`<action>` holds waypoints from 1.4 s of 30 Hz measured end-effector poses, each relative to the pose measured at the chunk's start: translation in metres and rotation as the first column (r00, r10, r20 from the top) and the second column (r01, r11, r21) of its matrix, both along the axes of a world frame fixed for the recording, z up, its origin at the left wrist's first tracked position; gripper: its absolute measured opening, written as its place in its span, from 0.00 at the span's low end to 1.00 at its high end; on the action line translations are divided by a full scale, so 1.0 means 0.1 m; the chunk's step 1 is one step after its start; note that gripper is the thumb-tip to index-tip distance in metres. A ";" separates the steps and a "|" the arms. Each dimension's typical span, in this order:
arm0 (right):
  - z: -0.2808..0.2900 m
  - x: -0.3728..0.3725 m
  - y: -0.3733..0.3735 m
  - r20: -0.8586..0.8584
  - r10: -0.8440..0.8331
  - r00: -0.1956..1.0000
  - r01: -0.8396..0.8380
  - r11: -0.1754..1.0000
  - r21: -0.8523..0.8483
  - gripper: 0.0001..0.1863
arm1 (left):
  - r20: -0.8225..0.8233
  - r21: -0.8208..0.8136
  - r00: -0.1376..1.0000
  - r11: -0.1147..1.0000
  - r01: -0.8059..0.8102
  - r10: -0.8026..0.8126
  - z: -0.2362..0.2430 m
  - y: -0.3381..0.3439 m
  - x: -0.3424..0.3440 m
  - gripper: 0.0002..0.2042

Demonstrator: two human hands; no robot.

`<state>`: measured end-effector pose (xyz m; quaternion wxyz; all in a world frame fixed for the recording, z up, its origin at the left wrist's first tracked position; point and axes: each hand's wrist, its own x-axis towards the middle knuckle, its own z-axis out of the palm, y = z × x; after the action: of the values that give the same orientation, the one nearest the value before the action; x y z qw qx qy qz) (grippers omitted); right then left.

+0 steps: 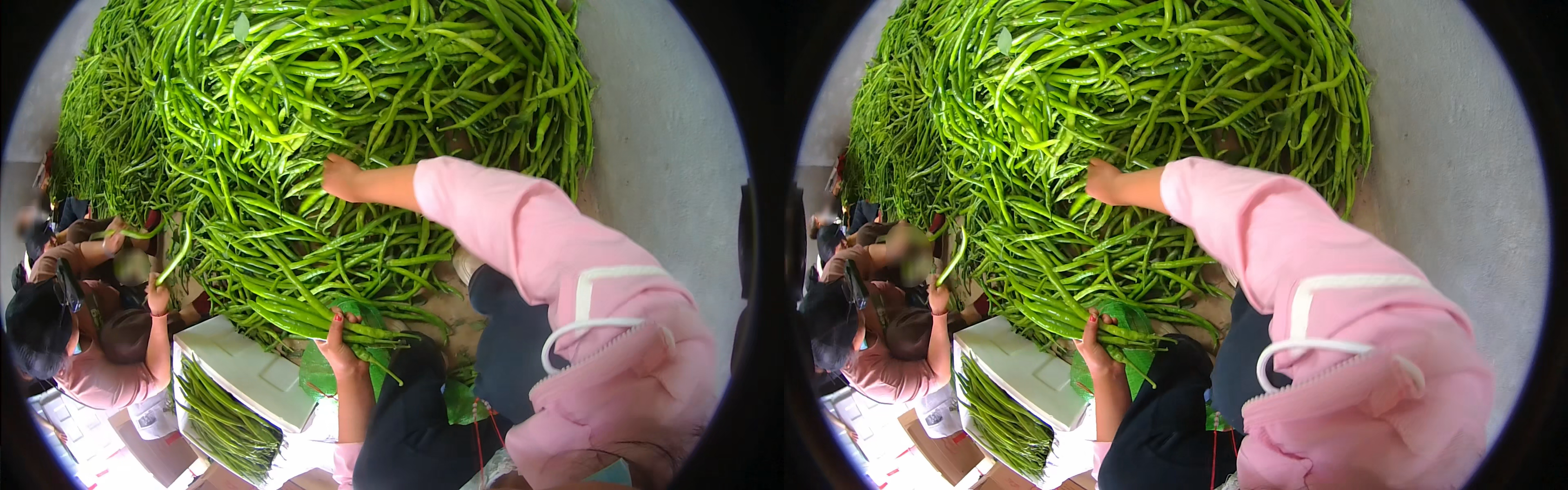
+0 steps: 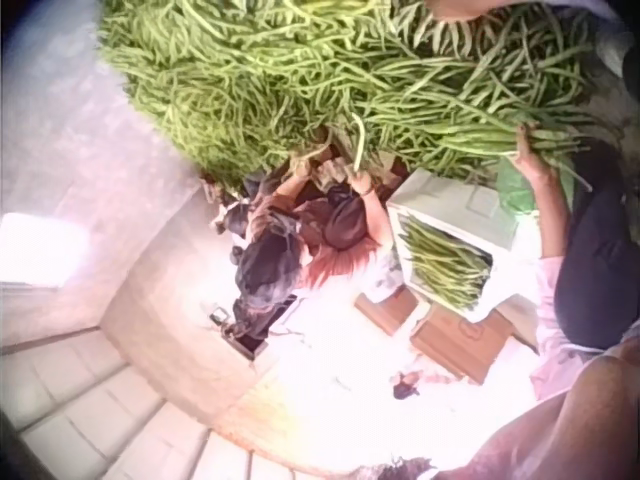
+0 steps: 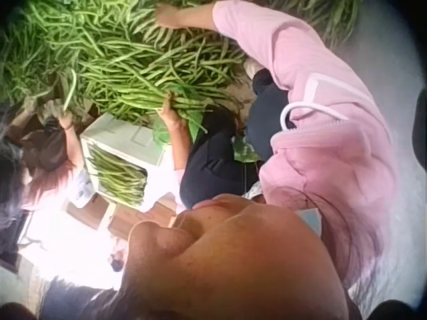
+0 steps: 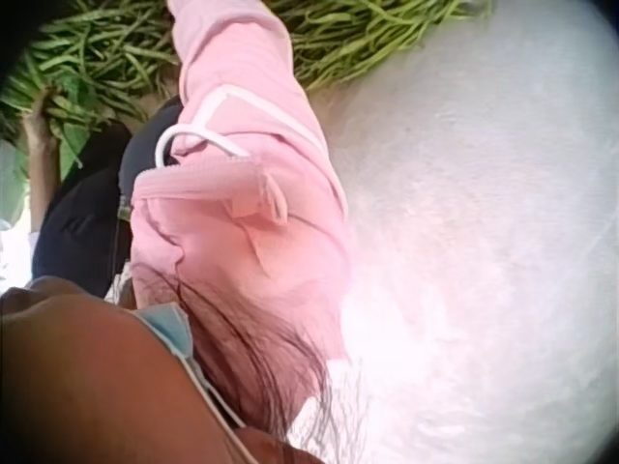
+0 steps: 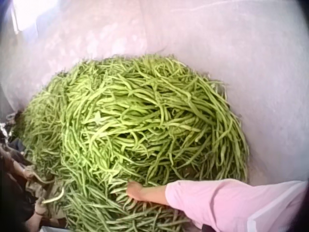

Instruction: The person sits on the floor and sorts green beans from a large pile into a white crate. They repeatedly pick up handfuls of beans, separate them, and place them into the crate. The person also handles a green mesh bag, placing beans inside it.

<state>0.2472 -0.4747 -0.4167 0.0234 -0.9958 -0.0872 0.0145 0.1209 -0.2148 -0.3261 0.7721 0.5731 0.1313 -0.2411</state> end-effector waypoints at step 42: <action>0.37 -1.33 -0.08 -0.452 -0.386 0.805 0.584 0.375 0.720 0.14 | -0.091 -0.109 0.993 0.992 0.060 -0.070 -0.02 -0.14 -0.11 0.18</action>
<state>0.1141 -0.4829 -0.3793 0.5059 -0.8320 0.2173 0.0673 0.1098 -0.2284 -0.3278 0.7861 0.5231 0.1362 -0.2998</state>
